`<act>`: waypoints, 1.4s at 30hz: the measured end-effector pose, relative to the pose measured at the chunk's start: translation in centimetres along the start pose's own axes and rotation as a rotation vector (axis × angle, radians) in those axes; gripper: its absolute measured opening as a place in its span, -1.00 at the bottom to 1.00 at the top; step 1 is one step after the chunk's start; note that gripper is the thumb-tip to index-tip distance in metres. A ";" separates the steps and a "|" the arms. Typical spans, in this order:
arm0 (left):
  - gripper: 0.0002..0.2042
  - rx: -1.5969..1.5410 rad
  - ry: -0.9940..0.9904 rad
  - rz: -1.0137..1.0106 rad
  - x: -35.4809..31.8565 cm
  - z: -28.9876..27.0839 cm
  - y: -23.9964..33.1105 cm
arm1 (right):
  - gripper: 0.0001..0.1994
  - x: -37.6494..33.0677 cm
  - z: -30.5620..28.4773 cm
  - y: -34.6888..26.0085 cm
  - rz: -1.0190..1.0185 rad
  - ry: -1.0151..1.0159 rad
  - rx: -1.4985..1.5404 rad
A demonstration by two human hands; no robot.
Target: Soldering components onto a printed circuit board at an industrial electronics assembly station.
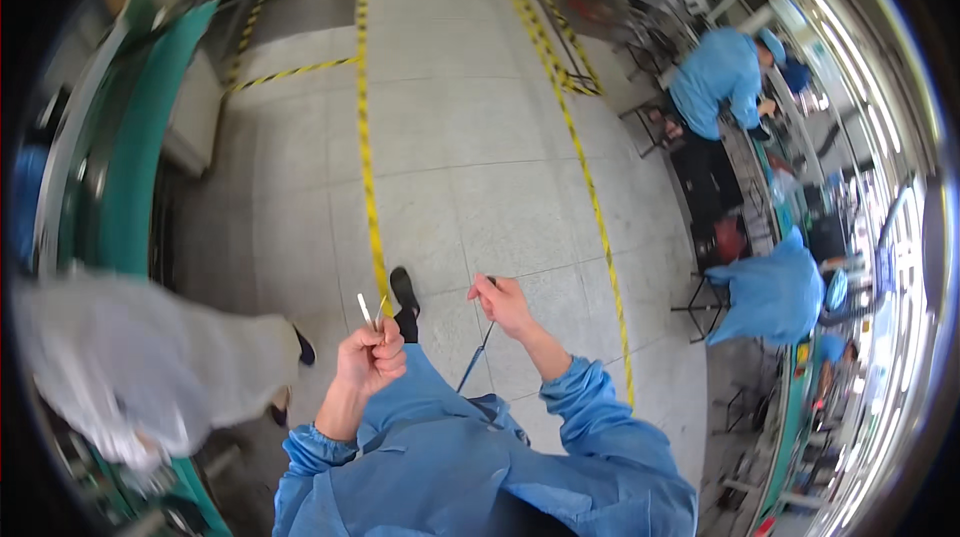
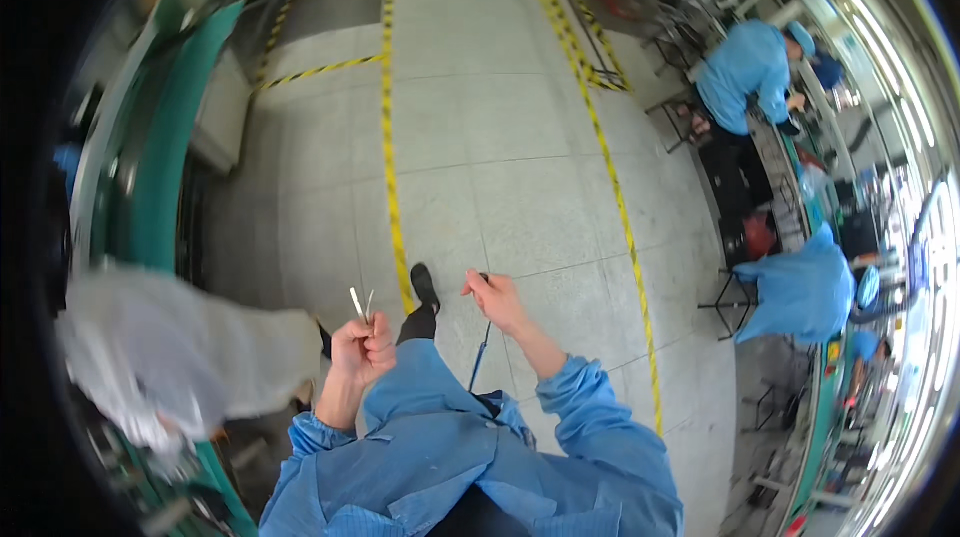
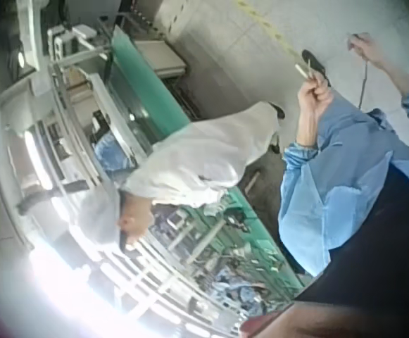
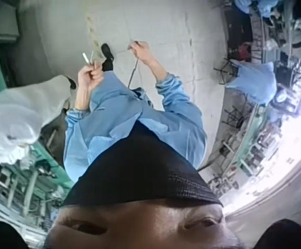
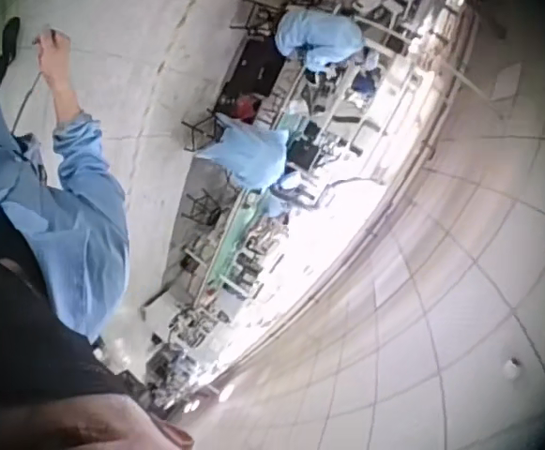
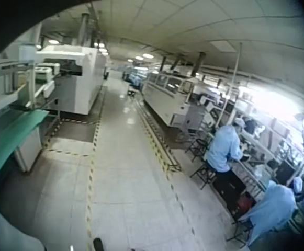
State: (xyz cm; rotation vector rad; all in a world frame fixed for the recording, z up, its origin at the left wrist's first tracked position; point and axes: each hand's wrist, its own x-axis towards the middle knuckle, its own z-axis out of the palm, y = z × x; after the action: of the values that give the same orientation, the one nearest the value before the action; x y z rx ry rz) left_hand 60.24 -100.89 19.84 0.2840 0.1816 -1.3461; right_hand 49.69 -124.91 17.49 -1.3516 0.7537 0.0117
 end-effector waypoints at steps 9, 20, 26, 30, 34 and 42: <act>-0.93 0.270 -0.033 -0.279 36.6 10.2 24.2 | -0.56 26.4 -19.1 -8.2 0.260 0.568 0.002; -0.92 0.321 0.055 0.063 75.8 22.6 56.8 | -0.54 65.8 -33.7 -26.4 0.248 0.753 0.108; -0.92 0.085 0.390 0.132 88.9 20.8 69.4 | -0.53 96.3 -34.3 -45.8 0.157 0.409 -0.321; -0.93 0.036 0.336 0.194 98.7 19.0 82.0 | -0.54 115.9 -37.1 -52.3 0.145 0.287 -0.459; -0.94 0.020 0.390 0.281 110.9 25.1 98.4 | -0.57 127.9 -38.5 -59.6 0.355 0.470 -0.344; -0.91 0.126 0.015 0.348 140.2 43.2 134.7 | -0.69 152.8 -44.0 -75.2 0.263 0.622 0.389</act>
State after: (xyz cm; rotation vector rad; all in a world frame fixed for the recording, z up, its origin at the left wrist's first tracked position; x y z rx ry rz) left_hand 220.56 -218.27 33.27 0.4119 0.0562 -1.0119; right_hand 177.76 -245.00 6.49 -0.8708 1.3748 -0.3448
